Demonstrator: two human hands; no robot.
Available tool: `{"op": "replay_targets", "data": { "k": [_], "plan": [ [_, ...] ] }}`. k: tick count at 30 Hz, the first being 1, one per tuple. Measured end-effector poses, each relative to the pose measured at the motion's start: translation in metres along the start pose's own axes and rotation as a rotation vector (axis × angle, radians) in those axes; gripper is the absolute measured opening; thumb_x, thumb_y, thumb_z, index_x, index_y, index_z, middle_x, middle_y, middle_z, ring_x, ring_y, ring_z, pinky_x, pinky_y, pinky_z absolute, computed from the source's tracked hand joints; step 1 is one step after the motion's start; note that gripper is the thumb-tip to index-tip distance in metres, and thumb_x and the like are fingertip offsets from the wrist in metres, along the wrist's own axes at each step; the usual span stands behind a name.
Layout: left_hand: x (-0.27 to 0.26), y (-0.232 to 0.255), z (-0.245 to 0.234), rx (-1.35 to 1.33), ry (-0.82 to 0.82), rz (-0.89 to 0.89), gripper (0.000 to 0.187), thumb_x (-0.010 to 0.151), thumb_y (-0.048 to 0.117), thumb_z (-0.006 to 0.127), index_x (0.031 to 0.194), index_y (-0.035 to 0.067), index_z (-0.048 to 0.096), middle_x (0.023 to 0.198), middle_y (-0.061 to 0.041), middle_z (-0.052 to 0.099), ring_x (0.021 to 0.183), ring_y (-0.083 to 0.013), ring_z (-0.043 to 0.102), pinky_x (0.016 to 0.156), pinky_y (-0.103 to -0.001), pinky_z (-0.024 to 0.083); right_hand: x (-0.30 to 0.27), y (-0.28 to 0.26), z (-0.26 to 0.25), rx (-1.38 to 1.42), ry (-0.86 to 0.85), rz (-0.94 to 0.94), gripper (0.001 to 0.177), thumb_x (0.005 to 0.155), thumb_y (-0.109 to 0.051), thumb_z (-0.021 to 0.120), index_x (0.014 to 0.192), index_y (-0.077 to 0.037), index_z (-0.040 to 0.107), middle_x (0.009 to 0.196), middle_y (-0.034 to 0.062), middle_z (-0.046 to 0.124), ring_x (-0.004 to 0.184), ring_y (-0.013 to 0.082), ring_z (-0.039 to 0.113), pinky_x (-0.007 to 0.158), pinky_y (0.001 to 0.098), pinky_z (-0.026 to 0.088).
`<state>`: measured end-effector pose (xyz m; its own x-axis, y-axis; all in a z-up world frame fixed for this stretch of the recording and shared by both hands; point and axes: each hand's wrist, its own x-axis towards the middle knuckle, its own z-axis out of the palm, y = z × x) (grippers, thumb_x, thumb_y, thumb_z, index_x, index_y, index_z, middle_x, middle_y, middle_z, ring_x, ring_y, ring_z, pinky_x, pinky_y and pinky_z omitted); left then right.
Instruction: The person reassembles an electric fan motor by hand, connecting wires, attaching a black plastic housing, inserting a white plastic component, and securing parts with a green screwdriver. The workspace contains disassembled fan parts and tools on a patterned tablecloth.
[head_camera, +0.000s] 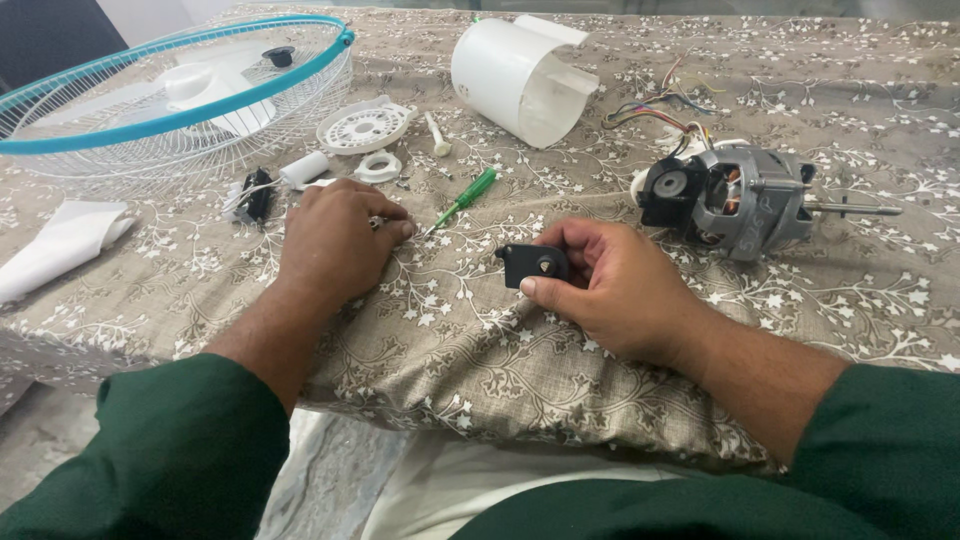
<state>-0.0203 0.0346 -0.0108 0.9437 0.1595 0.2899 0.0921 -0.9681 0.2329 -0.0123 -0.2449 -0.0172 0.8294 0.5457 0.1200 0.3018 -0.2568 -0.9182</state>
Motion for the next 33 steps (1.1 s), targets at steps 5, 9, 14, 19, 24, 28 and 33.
{"op": "replay_targets", "data": {
  "k": [5, 9, 14, 19, 24, 28, 33],
  "plan": [
    [0.001, -0.004, 0.006, 0.050, 0.071, 0.035, 0.024, 0.090, 0.038, 0.075, 0.105, 0.020, 0.082, 0.125, -0.006, 0.068, 0.121, -0.0299, 0.054, 0.108, -0.048, 0.037, -0.001, -0.004, 0.001, 0.015, 0.012, 0.026, 0.027, 0.085, -0.011, 0.073, 0.111, -0.007, 0.067, 0.087, 0.0030, 0.078, 0.076, 0.0058, 0.074, 0.070, 0.0238, 0.060],
    [0.002, -0.002, 0.006, 0.047, 0.075, -0.022, 0.024, 0.093, 0.038, 0.072, 0.107, 0.020, 0.081, 0.125, -0.004, 0.069, 0.122, -0.0285, 0.054, 0.109, -0.049, 0.034, -0.006, -0.009, 0.004, -0.272, 0.187, -0.007, 0.034, 0.082, -0.016, 0.078, 0.114, -0.011, 0.070, 0.082, 0.0041, 0.076, 0.064, 0.0080, 0.065, 0.059, 0.0274, 0.054],
    [0.000, 0.000, 0.005, 0.089, 0.078, 0.008, 0.025, 0.093, 0.038, 0.071, 0.108, 0.020, 0.080, 0.126, -0.003, 0.069, 0.123, -0.0276, 0.055, 0.110, -0.050, 0.031, -0.008, -0.012, 0.004, -0.417, 0.238, -0.049, 0.032, 0.080, -0.021, 0.079, 0.110, -0.012, 0.073, 0.086, 0.0007, 0.077, 0.060, 0.0076, 0.067, 0.058, 0.0273, 0.056],
    [-0.004, -0.001, 0.006, 0.051, 0.155, -0.104, 0.022, 0.098, 0.031, 0.067, 0.114, 0.025, 0.078, 0.124, -0.005, 0.069, 0.120, -0.0301, 0.056, 0.106, -0.051, 0.034, -0.010, -0.010, 0.004, -0.491, 0.246, -0.092, 0.032, 0.078, -0.024, 0.082, 0.107, -0.012, 0.074, 0.092, 0.0015, 0.076, 0.062, 0.0088, 0.066, 0.060, 0.0284, 0.057],
    [-0.006, -0.009, 0.000, -0.047, 0.154, -0.312, 0.026, 0.097, 0.033, 0.068, 0.120, 0.025, 0.076, 0.118, -0.010, 0.072, 0.113, -0.0319, 0.065, 0.099, -0.050, 0.047, -0.011, -0.009, 0.005, -0.488, 0.265, -0.151, 0.029, 0.078, -0.023, 0.082, 0.103, -0.009, 0.074, 0.100, 0.0026, 0.072, 0.062, 0.0084, 0.065, 0.059, 0.0285, 0.057],
    [-0.009, -0.007, -0.002, -0.141, 0.107, -0.279, 0.027, 0.093, 0.041, 0.072, 0.115, 0.026, 0.079, 0.117, -0.011, 0.074, 0.113, -0.0303, 0.066, 0.101, -0.047, 0.050, -0.012, -0.010, 0.005, -0.474, 0.254, -0.124, 0.027, 0.077, -0.022, 0.082, 0.100, -0.009, 0.075, 0.099, 0.0015, 0.069, 0.062, 0.0084, 0.063, 0.057, 0.0276, 0.056],
    [-0.009, -0.008, 0.001, -0.099, 0.063, -0.053, 0.031, 0.084, 0.048, 0.080, 0.107, 0.027, 0.082, 0.124, -0.009, 0.068, 0.120, -0.0316, 0.058, 0.103, -0.046, 0.046, -0.012, -0.010, 0.004, -0.467, 0.250, -0.130, 0.025, 0.077, -0.022, 0.081, 0.099, -0.009, 0.075, 0.100, 0.0011, 0.069, 0.062, 0.0084, 0.063, 0.057, 0.0272, 0.055]
  ]
}}
